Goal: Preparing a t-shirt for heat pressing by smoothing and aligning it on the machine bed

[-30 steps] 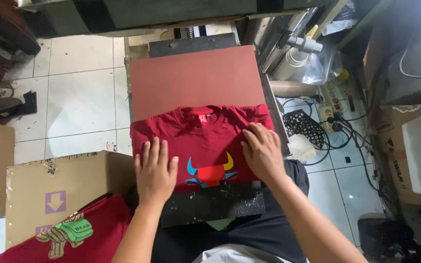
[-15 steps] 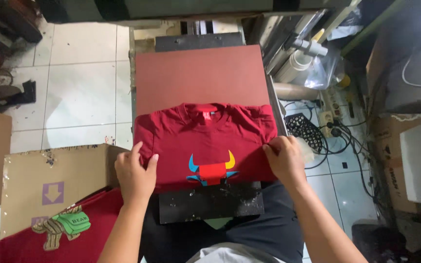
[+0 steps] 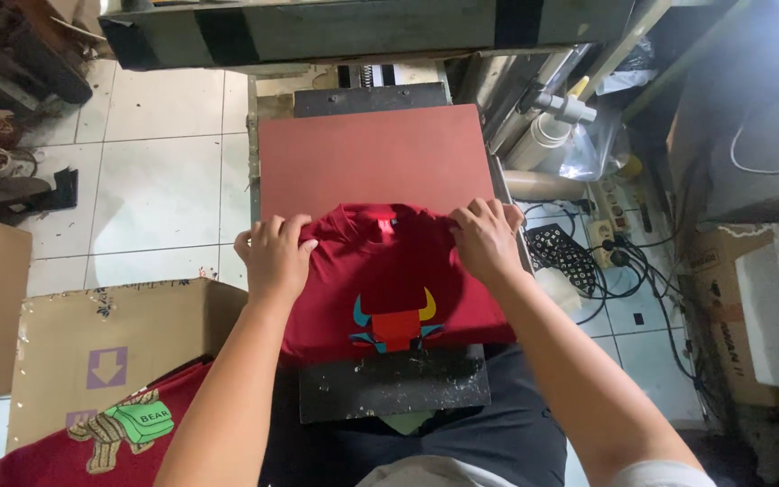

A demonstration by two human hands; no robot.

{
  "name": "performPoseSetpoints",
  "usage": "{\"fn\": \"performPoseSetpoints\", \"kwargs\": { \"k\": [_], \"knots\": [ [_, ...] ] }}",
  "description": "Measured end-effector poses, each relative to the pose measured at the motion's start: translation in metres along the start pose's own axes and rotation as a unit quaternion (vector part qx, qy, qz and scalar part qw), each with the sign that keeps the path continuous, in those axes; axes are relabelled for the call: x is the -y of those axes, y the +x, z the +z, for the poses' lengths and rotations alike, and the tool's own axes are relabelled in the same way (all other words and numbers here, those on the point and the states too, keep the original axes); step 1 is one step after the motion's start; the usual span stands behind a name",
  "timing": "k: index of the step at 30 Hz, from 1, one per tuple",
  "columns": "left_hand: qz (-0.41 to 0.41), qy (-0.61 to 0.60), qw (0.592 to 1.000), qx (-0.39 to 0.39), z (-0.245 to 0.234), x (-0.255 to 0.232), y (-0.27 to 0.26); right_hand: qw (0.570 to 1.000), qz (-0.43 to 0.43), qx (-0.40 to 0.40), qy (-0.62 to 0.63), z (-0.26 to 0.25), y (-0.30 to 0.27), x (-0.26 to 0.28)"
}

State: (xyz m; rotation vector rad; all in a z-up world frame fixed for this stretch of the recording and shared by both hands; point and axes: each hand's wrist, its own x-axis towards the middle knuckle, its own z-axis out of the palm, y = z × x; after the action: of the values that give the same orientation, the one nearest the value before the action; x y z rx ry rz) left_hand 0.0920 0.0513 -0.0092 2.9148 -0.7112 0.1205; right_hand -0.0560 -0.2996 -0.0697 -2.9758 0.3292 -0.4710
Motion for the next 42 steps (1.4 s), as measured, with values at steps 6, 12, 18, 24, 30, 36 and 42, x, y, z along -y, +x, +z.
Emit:
{"fn": "performPoseSetpoints", "kwargs": {
  "k": [6,12,18,24,30,36,42],
  "knots": [
    [0.069,-0.066,0.995,0.027,-0.017,0.045,-0.046,0.996,-0.034,0.078,-0.026,-0.071,-0.033,-0.007],
    [-0.027,-0.276,0.916,0.288,-0.151,0.022,-0.055,0.933,0.000,0.273,0.236,-0.195,-0.021,0.017],
    [0.048,-0.189,0.976,-0.097,-0.069,0.038,0.013,0.979,0.018,0.063,0.195,-0.143,0.033,-0.011],
    [-0.035,-0.210,0.974,-0.077,-0.078,-0.007,-0.021,0.997,0.052,0.048,0.029,-0.094,-0.012,-0.011],
    [-0.178,-0.267,0.945,0.067,-0.073,0.006,-0.121,0.915,0.291,0.228,0.160,-0.145,-0.094,0.027],
    [-0.193,-0.221,0.956,0.024,-0.033,0.020,-0.151,0.874,0.416,0.162,0.194,-0.128,-0.116,0.034],
    [-0.238,-0.317,0.915,0.076,-0.058,0.008,-0.138,0.860,0.428,0.223,0.163,-0.151,-0.098,0.049]
  ]
}}
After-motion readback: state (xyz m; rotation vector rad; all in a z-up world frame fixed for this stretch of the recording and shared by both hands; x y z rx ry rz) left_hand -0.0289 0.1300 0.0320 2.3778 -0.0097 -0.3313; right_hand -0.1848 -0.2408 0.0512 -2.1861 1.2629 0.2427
